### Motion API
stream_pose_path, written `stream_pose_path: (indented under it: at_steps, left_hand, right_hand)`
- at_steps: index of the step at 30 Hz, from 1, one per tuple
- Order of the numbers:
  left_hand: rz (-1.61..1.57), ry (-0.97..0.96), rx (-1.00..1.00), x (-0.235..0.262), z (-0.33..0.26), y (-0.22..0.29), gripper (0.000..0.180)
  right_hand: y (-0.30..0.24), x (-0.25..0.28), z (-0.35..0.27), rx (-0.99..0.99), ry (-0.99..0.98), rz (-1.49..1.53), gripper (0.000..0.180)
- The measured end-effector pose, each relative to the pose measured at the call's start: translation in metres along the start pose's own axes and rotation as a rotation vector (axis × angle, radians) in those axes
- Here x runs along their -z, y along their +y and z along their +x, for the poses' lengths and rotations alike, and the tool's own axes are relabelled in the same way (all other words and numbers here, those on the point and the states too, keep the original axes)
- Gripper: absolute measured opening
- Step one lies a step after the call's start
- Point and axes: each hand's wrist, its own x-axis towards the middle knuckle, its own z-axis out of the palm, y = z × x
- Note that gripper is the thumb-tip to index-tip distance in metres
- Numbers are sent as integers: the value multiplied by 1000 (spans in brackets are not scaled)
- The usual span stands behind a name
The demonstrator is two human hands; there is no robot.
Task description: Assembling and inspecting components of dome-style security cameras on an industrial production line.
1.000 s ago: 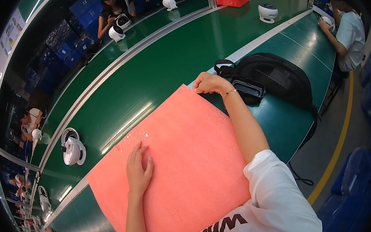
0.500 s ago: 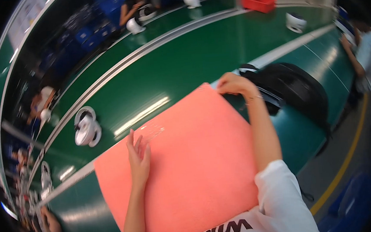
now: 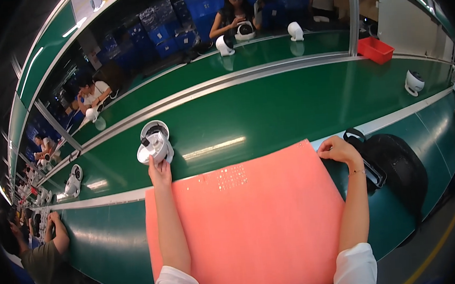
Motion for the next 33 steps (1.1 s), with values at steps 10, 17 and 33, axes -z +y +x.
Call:
stream_pose_path:
  at_steps: [10, 17, 33]
  left_hand:
    - [348, -109, -62, -35, -52, 60, 68]
    - [708, -336, 134, -72, -105, 90, 67]
    - [585, -466, 64, -99, -156, 107, 59]
  right_hand:
    - [-82, -37, 3, 586, 471, -330, 27]
    - [-150, -99, -32, 729, 150, -373, 72]
    - [-174, -97, -67, 907, 250, -528, 31]
